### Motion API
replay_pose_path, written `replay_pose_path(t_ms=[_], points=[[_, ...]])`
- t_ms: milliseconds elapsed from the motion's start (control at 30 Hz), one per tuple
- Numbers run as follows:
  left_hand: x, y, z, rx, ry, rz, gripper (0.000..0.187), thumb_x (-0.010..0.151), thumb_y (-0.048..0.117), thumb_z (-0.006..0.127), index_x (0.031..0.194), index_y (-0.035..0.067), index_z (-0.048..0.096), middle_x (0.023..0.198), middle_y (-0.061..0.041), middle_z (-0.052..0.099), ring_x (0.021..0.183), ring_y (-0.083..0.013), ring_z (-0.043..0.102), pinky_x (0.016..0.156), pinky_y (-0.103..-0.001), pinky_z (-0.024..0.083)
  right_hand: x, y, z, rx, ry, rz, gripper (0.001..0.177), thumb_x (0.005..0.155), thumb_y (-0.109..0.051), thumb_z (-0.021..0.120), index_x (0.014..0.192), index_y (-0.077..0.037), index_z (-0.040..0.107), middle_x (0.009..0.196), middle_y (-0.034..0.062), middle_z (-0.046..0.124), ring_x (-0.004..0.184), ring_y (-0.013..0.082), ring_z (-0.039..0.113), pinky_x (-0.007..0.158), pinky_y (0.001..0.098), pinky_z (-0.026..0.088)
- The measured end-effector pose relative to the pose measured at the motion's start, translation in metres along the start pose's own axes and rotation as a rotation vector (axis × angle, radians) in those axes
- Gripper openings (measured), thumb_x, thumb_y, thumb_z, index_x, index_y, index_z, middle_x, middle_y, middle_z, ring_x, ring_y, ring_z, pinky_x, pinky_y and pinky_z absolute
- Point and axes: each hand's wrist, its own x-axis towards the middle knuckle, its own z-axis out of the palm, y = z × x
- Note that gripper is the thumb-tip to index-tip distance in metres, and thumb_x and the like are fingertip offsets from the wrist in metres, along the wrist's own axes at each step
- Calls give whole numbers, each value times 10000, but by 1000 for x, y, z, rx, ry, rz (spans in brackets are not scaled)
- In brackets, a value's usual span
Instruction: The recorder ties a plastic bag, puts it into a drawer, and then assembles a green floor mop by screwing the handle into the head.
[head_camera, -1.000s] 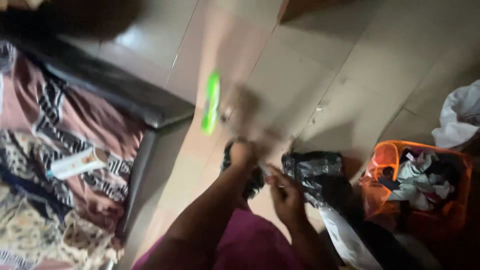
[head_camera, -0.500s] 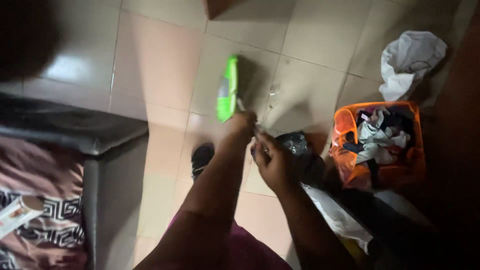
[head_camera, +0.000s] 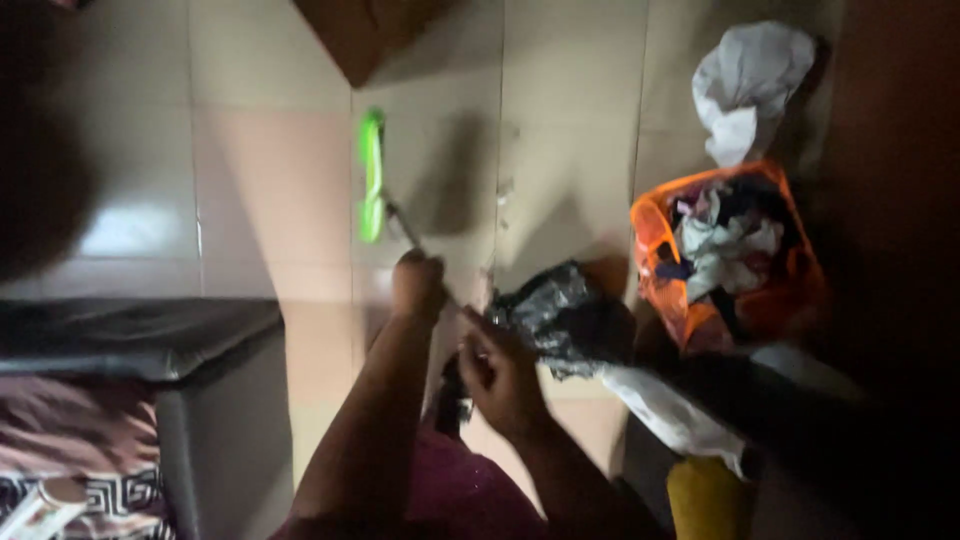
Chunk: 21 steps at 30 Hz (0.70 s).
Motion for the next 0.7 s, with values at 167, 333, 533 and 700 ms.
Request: replay_pose_path(t_ms=[167,333,533,700], points=[[23,-66,60,57,-106,-86,145,690,144,834,750,88,714,786,-219,687,760,-380,697,673,-457,578,58,33,70,251,262,-486,358,989,-137,658,1332,-34,638,1163,204,749,987,255,762,855,341,597],[65,-77,71,129,-245,-70,167,698,198,840,798,106,742,780,-194,727,739,-339,713,656,-434,575,106,40,67,211,266,-508,301,1029,-166,635,1294,-34,689,1222,209,739,1081,296,733,928,351,578],[146,-9,65,100,-524,45,347,737,374,874,863,92,716,817,-151,741,761,-310,755,710,-432,596,122,5,11,249,368,-253,316,1070,-298,548,1248,-82,695,1019,131,782,911,185,774,810,296,618],[188,45,38,-81,-534,83,182,799,223,766,916,84,767,895,-205,744,845,-362,741,745,-435,591,111,-34,-30,150,595,-213,308,1048,-231,589,1245,-19,693,987,176,776,859,219,768,753,350,589]])
